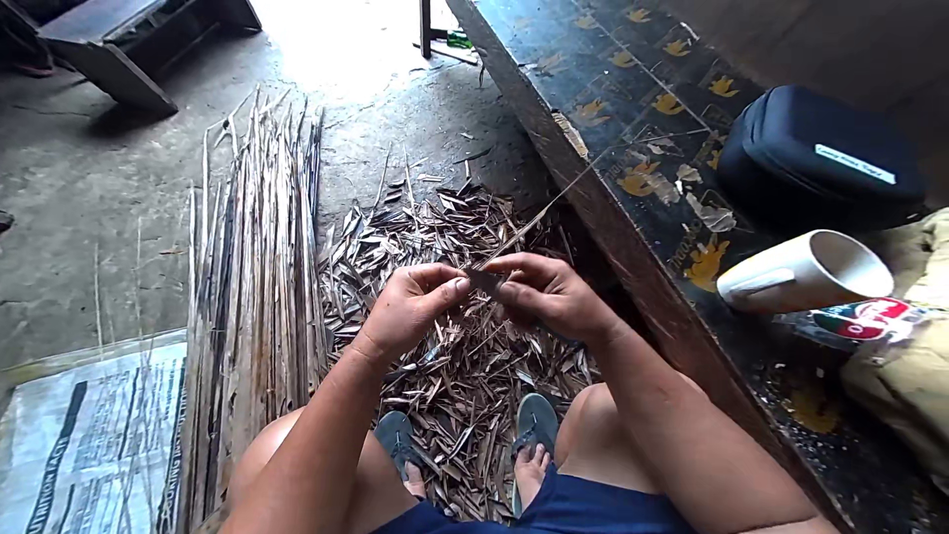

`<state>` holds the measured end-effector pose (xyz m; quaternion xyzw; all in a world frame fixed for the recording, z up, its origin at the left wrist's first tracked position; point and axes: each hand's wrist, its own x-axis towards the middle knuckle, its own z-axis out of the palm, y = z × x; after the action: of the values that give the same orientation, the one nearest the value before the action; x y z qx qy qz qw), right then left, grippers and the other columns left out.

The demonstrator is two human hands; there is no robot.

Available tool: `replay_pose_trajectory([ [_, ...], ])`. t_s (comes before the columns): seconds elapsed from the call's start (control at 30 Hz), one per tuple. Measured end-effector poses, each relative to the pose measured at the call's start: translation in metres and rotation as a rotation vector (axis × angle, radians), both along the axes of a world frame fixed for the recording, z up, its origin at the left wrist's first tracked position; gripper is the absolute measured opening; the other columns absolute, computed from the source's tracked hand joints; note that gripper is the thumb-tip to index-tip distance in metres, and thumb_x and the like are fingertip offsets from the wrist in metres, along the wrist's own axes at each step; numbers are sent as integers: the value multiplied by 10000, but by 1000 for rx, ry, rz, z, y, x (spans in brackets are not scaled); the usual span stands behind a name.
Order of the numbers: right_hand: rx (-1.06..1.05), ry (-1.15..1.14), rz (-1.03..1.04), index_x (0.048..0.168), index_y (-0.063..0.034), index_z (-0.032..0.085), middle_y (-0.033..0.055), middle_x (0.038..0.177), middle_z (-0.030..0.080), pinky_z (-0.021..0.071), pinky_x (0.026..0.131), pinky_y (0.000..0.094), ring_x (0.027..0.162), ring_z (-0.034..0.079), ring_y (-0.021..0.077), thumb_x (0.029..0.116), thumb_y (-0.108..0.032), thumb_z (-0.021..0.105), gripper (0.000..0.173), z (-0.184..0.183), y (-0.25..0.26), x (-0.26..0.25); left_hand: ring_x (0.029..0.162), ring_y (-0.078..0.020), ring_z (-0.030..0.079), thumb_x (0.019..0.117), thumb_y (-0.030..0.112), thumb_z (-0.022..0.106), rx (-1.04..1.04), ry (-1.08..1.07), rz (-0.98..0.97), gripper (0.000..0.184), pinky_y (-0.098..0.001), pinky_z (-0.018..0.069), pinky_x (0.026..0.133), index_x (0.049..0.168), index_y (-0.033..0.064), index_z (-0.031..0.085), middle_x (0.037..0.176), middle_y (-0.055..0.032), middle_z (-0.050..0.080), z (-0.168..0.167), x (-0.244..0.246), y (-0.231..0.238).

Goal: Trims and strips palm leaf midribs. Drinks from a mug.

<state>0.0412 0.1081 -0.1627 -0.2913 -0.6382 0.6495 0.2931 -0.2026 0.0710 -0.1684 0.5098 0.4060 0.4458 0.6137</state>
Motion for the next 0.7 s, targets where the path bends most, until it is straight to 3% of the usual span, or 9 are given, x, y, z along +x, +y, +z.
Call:
replay_pose_trajectory([
  [0.23,-6,96,1,1303,-60,666,40,808,710,538,548,212,602,623,63,1031,-120,598,287,-3,-1,-3,648,-118,668,995,107,631,-8,-10,-16,155,-263,587,634,953,3,738,755,-71,706,2,1,-1],
  [0.7,126,173,-297,1353,-124,651,61,800,709,566,544,256,581,630,100,1018,-107,561,347,11,17,18,663,-120,671,982,107,658,-24,16,14,134,-265,590,645,988,9,749,788,-62,720,-2,1,1],
])
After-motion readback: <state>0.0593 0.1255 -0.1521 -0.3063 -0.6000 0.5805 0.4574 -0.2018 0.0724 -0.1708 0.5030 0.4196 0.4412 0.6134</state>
